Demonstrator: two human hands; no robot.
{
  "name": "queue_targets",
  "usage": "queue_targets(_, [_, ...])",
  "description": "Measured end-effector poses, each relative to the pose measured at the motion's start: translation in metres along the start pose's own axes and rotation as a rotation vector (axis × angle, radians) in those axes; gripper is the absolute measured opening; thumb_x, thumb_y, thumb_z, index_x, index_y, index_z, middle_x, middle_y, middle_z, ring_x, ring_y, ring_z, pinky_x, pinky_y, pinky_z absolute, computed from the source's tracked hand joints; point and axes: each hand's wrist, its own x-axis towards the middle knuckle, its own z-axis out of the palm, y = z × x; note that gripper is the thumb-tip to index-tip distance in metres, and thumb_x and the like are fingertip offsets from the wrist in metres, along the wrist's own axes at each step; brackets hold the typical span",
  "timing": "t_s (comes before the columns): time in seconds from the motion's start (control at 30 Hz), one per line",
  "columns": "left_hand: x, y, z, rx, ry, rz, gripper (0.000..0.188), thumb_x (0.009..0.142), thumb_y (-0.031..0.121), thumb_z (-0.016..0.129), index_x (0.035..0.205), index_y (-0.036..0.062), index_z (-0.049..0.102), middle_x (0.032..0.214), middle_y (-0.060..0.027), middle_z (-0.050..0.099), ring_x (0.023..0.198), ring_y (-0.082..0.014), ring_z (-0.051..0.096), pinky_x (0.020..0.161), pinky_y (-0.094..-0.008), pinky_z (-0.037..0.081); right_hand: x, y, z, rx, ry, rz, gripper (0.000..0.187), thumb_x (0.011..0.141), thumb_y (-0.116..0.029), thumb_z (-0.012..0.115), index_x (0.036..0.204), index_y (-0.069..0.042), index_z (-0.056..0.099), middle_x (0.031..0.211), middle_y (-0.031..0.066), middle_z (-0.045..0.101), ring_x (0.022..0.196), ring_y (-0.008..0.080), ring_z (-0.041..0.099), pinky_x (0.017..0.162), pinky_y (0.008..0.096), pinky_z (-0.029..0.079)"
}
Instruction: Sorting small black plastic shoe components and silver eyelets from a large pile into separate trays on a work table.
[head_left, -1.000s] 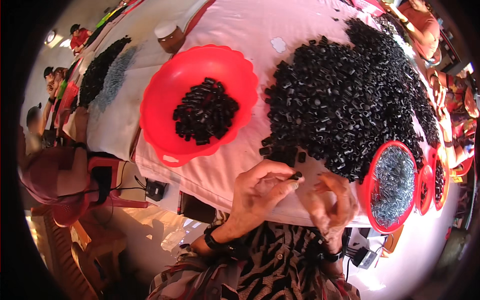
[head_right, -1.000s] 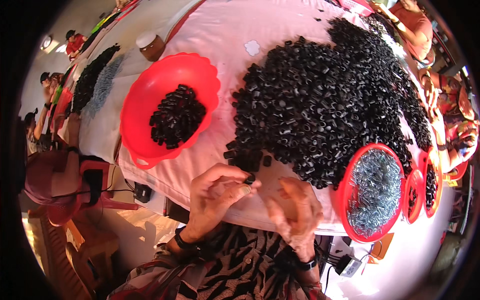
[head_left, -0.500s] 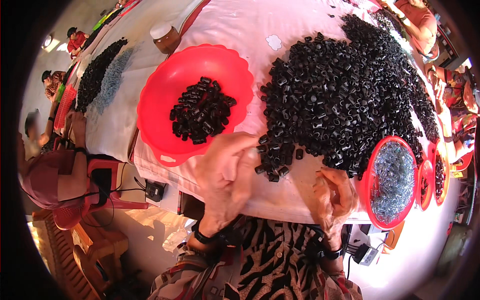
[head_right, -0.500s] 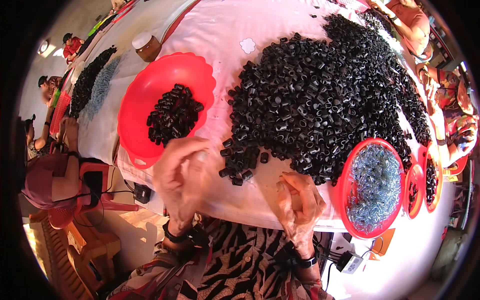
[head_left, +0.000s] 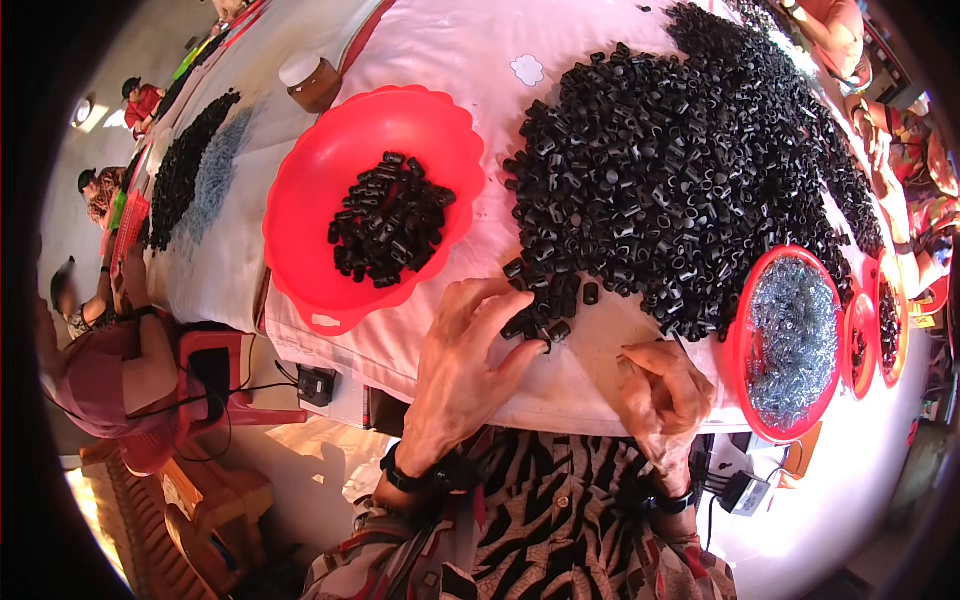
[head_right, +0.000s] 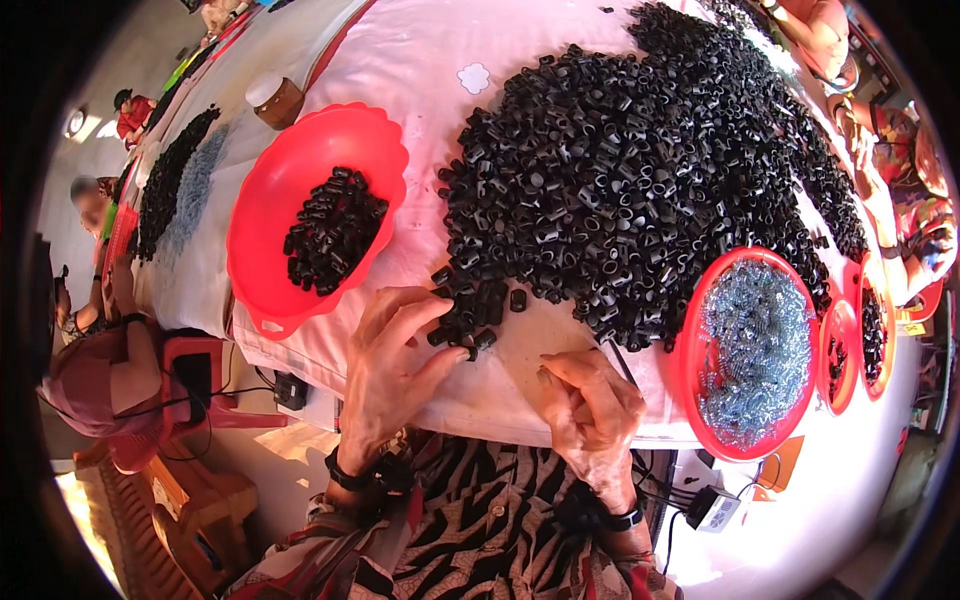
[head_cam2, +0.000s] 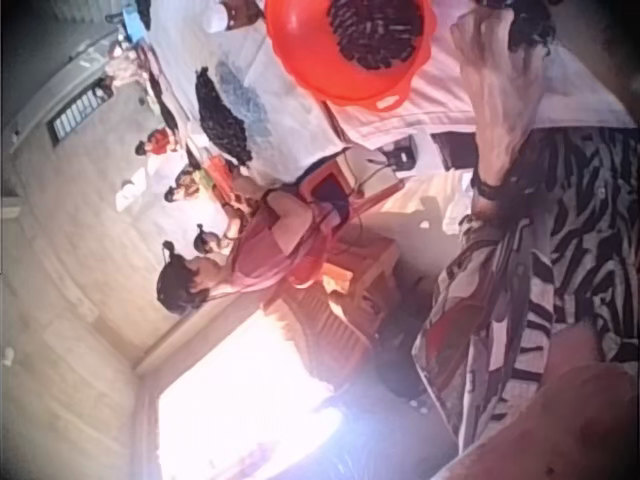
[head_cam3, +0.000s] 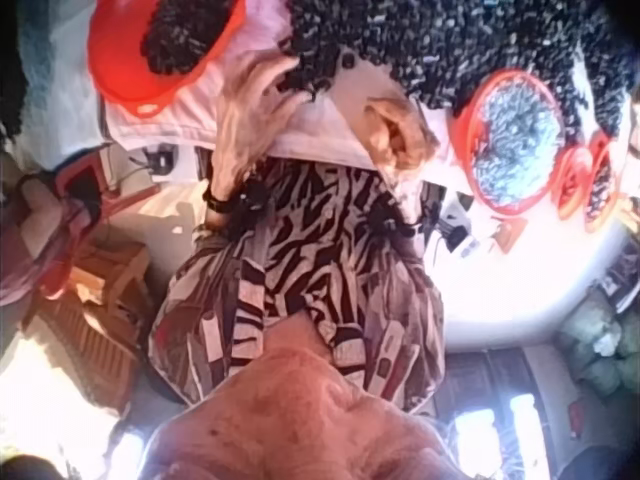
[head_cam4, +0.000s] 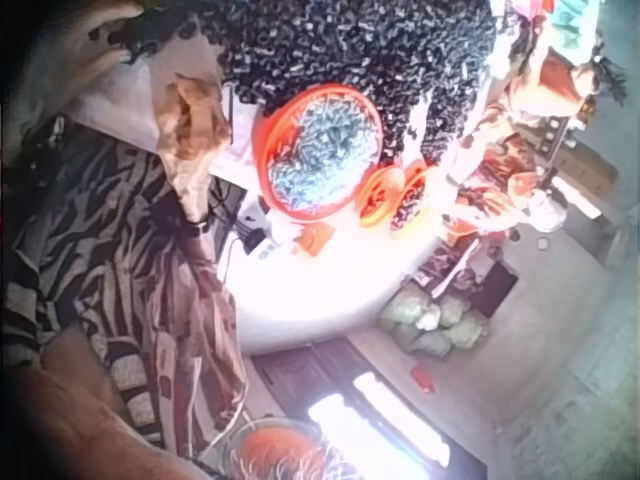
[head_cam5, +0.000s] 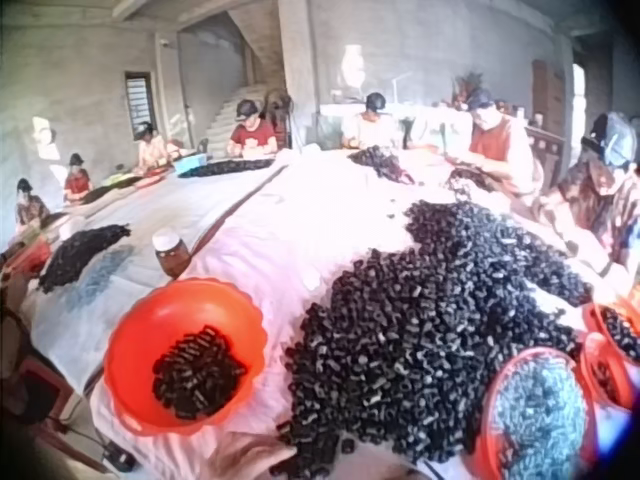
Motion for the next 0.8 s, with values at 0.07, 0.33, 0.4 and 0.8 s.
queue_targets(0.07, [-0.003,-0.002,-0.001,0.032,0.005,0.044,0.049,0.066,0.003,0.083,0.112,0.005,0.065,0.114,-0.0109,0.057,0.101,-0.0313,0.058,0.08,-0.04,0.053,-0.002,0.006,-0.001,0.006,0.004,0.012,0.016,0.079,0.009,0.07,0.092,0.0,0.069,0.084,0.0065,0.068,0.054,0.0065,0.052,0.048,0.0201,0.039])
queue_targets(0.33, [0.003,0.007,0.014,0.158,-0.092,0.334,0.042,0.064,0.008,0.083,0.105,0.0103,0.071,0.117,-0.0047,0.06,0.104,-0.0291,0.054,0.087,-0.0414,0.049,-0.002,0.006,0.005,-0.016,0.016,0.021,0.014,0.079,0.006,0.07,0.092,0.0,0.069,0.082,0.0057,0.067,0.05,0.0049,0.046,0.047,0.0202,0.036])
queue_targets(0.4, [0.005,0.005,0.018,0.21,-0.124,0.356,0.033,0.068,0.006,0.078,0.101,0.0098,0.072,0.119,-0.0046,0.06,0.106,-0.029,0.054,0.089,-0.0418,0.047,-0.004,0.008,0.005,0.0,0.021,0.031,0.014,0.079,0.006,0.07,0.092,0.0,0.069,0.082,0.0053,0.067,0.05,0.0049,0.044,0.047,0.0202,0.036])
queue_targets(0.8, [0.025,-0.002,0.011,0.305,0.008,0.282,0.03,0.071,0.006,0.078,0.1,0.0052,0.07,0.116,-0.0063,0.06,0.108,-0.0304,0.054,0.091,-0.0417,0.047,0.0,0.001,0.002,-0.087,-0.081,0.08,0.019,0.08,0.007,0.071,0.096,-0.001,0.07,0.081,0.008,0.066,0.051,0.006,0.046,0.048,0.0231,0.04])
